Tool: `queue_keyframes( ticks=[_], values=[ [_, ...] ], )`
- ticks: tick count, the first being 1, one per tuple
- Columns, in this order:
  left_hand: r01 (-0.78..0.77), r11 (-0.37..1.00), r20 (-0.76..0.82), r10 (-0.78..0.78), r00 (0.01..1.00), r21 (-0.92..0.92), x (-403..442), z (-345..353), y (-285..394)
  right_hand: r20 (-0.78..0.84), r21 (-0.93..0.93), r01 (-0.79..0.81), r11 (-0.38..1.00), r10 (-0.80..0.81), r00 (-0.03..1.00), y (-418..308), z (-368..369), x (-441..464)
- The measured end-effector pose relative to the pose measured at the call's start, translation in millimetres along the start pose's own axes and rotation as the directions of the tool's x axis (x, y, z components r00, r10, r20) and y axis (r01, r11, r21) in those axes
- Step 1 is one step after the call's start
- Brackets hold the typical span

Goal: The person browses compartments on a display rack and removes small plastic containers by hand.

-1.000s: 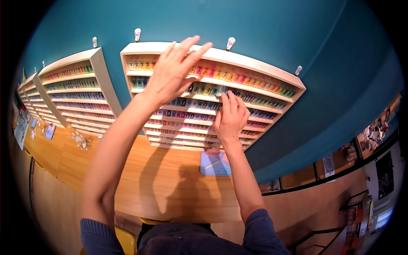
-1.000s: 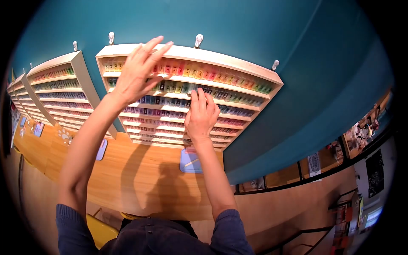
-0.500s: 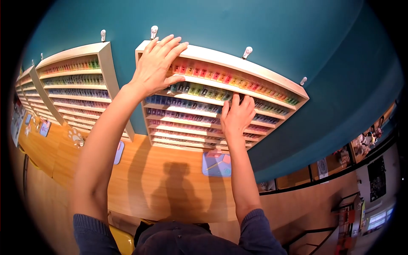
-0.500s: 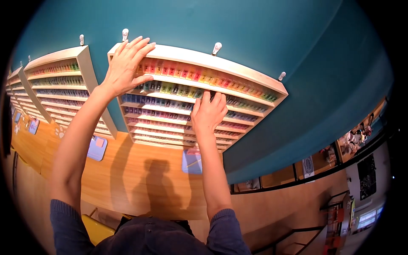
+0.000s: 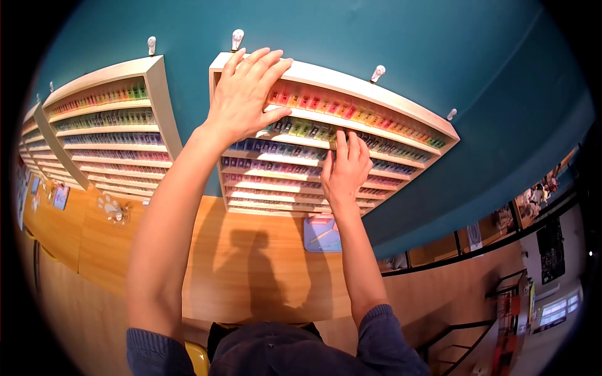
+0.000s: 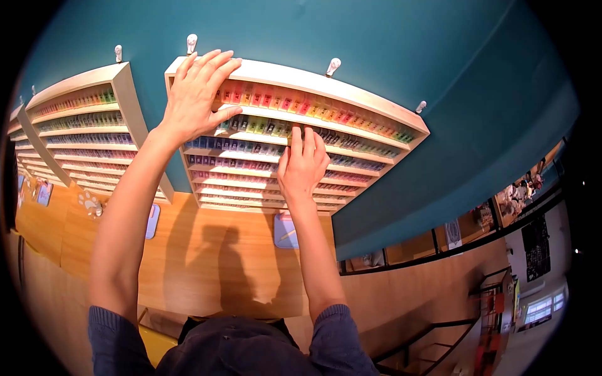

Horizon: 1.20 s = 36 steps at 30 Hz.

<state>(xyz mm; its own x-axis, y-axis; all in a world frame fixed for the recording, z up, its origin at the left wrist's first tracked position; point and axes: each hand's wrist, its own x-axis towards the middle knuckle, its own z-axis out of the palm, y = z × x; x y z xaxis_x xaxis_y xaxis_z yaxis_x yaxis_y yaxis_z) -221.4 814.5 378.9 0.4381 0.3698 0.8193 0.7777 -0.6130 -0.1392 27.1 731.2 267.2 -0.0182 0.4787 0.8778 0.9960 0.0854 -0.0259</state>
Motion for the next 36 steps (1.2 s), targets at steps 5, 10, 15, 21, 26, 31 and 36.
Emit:
queue_keyframes(
  ticks=[5,10,15,21,26,31,36],
  values=[
    [0.010,1.000,0.013,-0.010,1.000,-0.028,0,-1,2,-0.022,0.004,-0.005,1.000,0.005,1.000,-6,-4,-10],
    [0.017,1.000,0.028,-0.017,0.999,-0.025,1,-2,2,-0.038,0.014,0.004,1.000,-0.004,0.999,-8,-5,-16],
    [0.014,1.000,0.024,-0.013,1.000,-0.023,1,-2,2,-0.036,0.010,-0.001,1.000,0.001,0.999,-7,-4,-16],
    [-0.011,1.000,-0.009,0.010,1.000,-0.021,0,-2,1,0.011,-0.006,-0.009,1.000,0.009,1.000,-1,-1,-5],
    [-0.010,1.000,0.002,0.010,1.000,-0.020,1,-3,2,0.040,-0.048,-0.034,0.998,0.036,0.999,1,10,10],
    [0.006,1.000,0.031,-0.006,0.999,-0.020,0,-3,1,0.112,-0.021,-0.092,0.996,0.094,0.989,-4,2,16],
    [0.010,0.999,0.025,-0.010,1.000,-0.032,0,-4,2,-0.029,0.090,-0.038,0.995,0.040,0.999,-10,-2,9]
  ],
)
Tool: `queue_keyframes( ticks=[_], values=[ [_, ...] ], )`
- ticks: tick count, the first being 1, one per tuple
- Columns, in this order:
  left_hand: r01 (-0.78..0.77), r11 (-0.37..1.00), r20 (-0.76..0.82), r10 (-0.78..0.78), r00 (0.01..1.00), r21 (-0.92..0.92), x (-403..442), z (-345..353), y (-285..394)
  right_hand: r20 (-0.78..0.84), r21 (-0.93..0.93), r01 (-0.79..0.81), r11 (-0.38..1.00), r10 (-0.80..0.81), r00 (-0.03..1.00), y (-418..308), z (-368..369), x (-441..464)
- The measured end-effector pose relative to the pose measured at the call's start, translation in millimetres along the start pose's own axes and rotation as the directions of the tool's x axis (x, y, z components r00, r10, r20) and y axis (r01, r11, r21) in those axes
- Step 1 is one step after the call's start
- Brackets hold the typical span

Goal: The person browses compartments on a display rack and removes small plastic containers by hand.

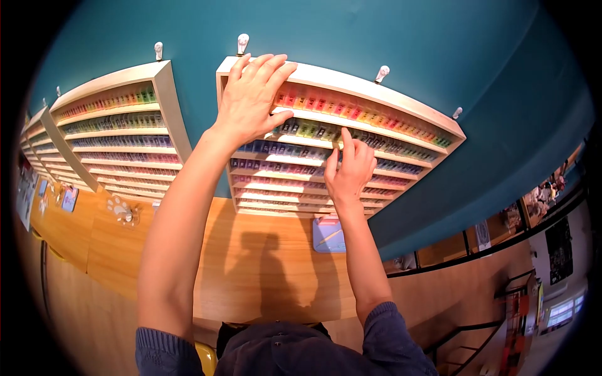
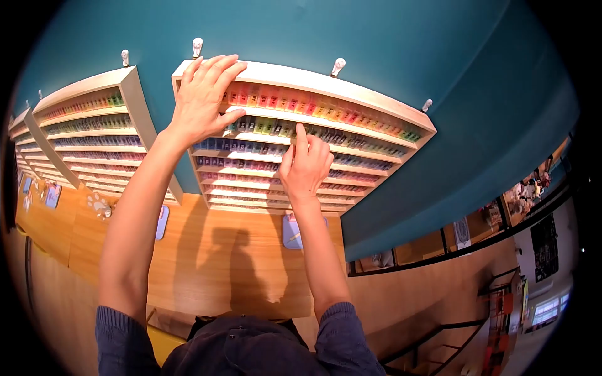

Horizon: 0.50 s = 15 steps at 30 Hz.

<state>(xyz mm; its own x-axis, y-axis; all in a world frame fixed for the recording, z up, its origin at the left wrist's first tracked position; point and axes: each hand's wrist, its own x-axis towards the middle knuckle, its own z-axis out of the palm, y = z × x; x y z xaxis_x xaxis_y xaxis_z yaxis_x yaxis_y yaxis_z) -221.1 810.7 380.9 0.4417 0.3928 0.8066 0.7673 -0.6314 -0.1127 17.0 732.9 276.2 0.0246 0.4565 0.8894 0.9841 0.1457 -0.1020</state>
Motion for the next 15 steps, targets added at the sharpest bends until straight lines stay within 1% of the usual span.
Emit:
queue_keyframes(
  ticks=[1,2,5,6,7,9,13,15],
  values=[
    [-0.005,1.000,-0.003,0.005,1.000,-0.003,0,0,0,0.067,0.002,-0.031,1.000,0.031,0.997,-2,-1,-1],
    [-0.003,1.000,0.001,0.003,1.000,-0.001,-1,1,-1,0.008,0.003,-0.017,1.000,0.017,1.000,-2,4,2],
    [-0.001,1.000,-0.006,0.001,1.000,0.008,-1,2,-1,0.065,0.026,-0.043,0.999,0.042,0.997,7,11,0],
    [-0.001,1.000,-0.007,0.001,1.000,-0.004,0,2,-1,0.014,0.069,-0.035,0.997,0.035,0.999,7,9,-1],
    [0.000,1.000,-0.009,0.000,1.000,-0.015,0,3,-2,-0.025,0.068,-0.030,0.997,0.032,0.999,8,8,-3],
    [0.003,1.000,-0.018,-0.003,1.000,-0.027,-1,4,-2,-0.069,0.123,-0.046,0.991,0.055,0.996,6,9,-3],
    [-0.004,1.000,-0.026,0.004,1.000,-0.012,-1,5,-2,-0.073,0.153,-0.086,0.985,0.098,0.993,3,9,2],
    [-0.002,1.000,-0.027,0.002,1.000,-0.008,-1,5,-2,-0.059,0.162,-0.157,0.974,0.169,0.984,1,11,5]
  ],
)
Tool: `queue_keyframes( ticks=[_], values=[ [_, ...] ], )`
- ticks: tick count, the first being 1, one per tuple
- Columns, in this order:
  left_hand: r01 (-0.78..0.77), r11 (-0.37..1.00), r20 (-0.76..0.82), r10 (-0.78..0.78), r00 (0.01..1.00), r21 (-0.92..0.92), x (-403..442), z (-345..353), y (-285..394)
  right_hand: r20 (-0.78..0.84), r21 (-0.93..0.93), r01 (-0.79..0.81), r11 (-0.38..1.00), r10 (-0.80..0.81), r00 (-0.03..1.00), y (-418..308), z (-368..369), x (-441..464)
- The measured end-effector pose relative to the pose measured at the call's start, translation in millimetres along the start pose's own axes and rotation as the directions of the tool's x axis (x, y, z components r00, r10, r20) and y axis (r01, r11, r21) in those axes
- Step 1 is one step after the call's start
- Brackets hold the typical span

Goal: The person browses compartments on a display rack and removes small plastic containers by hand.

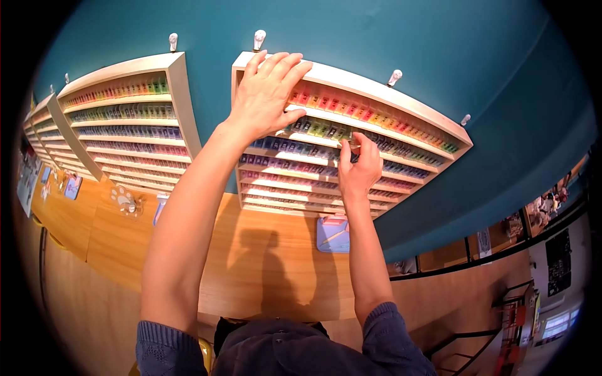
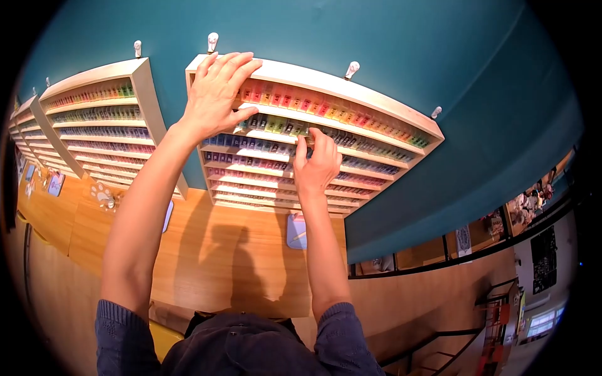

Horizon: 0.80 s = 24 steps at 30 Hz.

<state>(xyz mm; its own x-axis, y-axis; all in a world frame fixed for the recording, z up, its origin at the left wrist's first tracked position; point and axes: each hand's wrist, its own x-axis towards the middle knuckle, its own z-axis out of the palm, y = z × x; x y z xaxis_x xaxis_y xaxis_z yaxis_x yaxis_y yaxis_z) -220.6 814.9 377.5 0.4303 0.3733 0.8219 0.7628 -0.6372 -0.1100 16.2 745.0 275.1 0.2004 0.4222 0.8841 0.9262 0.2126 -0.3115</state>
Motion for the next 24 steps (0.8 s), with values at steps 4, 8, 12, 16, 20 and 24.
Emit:
queue_keyframes(
  ticks=[4,8,12,16,20,24],
  values=[
    [0.007,1.000,0.010,-0.007,1.000,-0.006,0,-1,0,-0.024,0.059,-0.034,0.998,0.035,0.999,-2,8,4],
    [0.005,1.000,0.002,-0.005,1.000,-0.016,0,-1,0,-0.046,0.062,-0.048,0.997,0.051,0.998,2,10,2],
    [0.015,1.000,0.020,-0.015,1.000,0.007,1,-1,0,-0.103,0.048,0.080,0.996,-0.074,0.992,1,10,-3],
    [-0.001,1.000,0.003,0.001,1.000,0.010,0,-1,-1,0.040,0.036,0.055,0.998,-0.056,0.998,-8,16,-6],
    [0.001,1.000,0.009,-0.001,1.000,0.008,0,0,-1,0.057,0.182,0.008,0.983,-0.019,0.998,-9,10,-8],
    [0.010,1.000,0.019,-0.010,1.000,0.022,0,-1,0,0.035,0.173,0.021,0.985,-0.027,0.999,-6,11,-11]
  ],
)
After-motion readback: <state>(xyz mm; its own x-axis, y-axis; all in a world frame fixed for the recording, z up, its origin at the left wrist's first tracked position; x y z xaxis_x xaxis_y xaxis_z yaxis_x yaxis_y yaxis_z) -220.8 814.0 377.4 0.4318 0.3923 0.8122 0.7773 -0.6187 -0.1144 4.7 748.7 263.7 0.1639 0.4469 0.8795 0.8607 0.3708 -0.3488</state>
